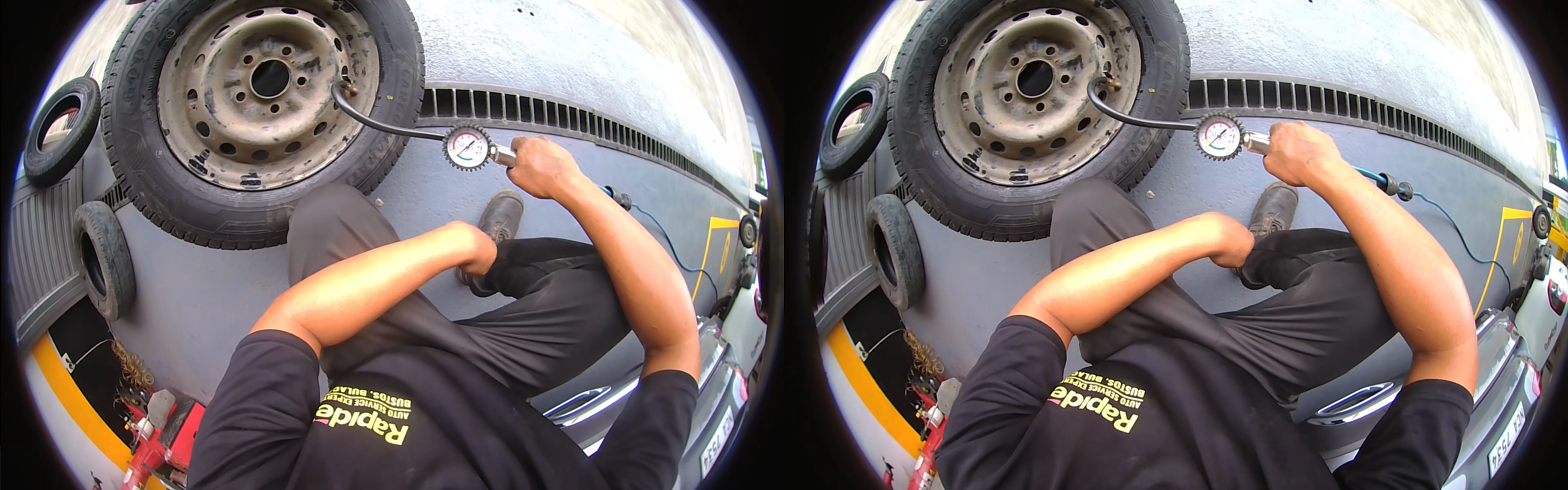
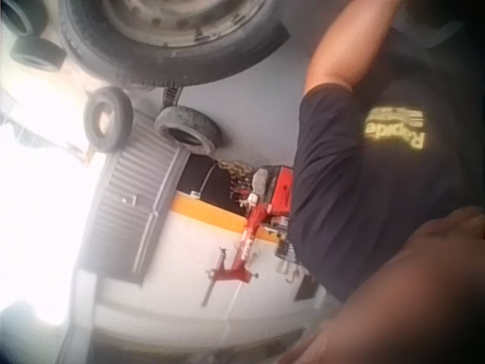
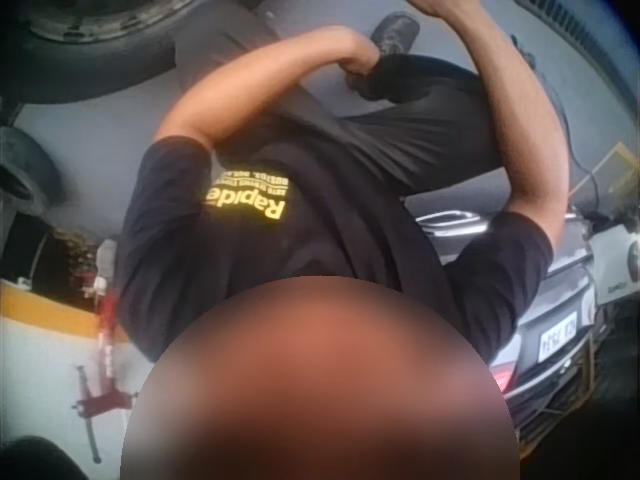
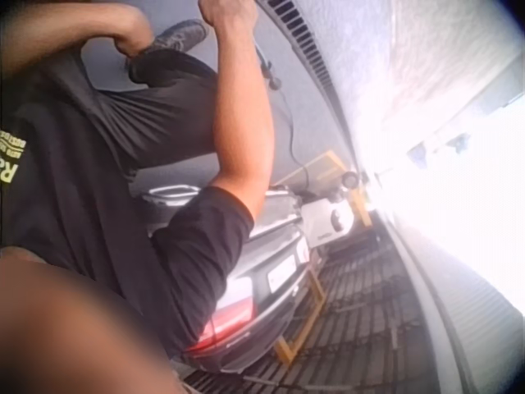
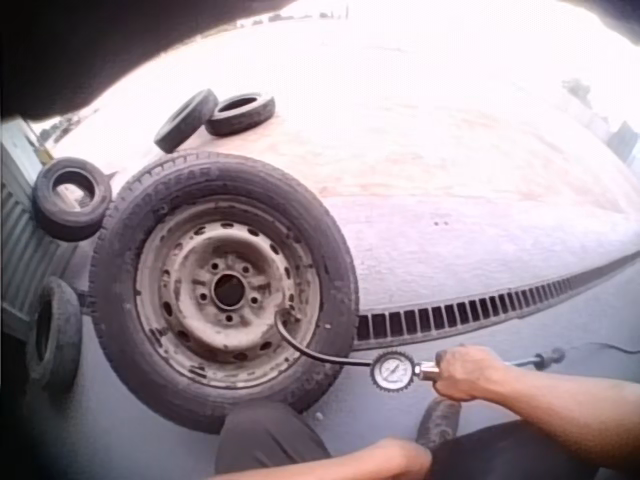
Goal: The person retrieves a tire inflator and connects it to a tire valve to inflate the tire. They monitor the pressure gauge while inflating, then disconnect the inflator and move the tire aside.
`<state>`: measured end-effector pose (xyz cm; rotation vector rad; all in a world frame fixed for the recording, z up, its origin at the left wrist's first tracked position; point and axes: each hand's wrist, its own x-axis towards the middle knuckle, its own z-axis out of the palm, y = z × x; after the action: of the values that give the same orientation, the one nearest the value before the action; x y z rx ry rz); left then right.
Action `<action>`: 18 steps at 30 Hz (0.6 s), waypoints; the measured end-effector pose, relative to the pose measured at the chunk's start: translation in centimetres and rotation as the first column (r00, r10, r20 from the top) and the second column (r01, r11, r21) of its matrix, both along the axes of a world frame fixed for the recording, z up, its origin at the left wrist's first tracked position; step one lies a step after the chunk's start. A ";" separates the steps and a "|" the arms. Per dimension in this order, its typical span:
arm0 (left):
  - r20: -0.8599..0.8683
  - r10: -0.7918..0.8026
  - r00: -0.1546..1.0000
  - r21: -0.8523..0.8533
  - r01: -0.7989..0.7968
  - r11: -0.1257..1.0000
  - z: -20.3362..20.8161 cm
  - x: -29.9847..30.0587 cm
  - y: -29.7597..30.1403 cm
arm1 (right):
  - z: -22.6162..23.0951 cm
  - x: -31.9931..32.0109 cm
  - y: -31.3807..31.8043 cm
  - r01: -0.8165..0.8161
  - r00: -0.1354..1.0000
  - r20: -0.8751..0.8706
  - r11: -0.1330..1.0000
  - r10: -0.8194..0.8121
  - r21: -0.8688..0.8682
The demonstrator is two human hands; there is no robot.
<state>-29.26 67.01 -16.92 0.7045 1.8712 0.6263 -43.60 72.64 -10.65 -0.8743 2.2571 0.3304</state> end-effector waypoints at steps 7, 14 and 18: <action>-0.016 0.014 1.000 0.022 -0.013 1.000 -0.1 0.2 0.0 | 0.2 0.2 -0.2 -0.017 1.000 -0.005 1.000 0.017 0.008; -0.023 0.008 1.000 0.016 -0.008 1.000 0.6 0.1 0.0 | 0.1 0.3 0.0 -0.028 0.999 -0.022 1.000 0.028 -0.013; -0.024 0.033 0.999 0.025 -0.032 0.999 0.7 0.4 0.0 | -0.1 0.3 0.2 -0.026 0.999 -0.024 1.000 0.026 -0.010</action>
<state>-28.90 67.03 -16.22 0.7015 1.9036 0.6651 -43.27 72.81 -10.71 -0.9103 2.2731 0.3432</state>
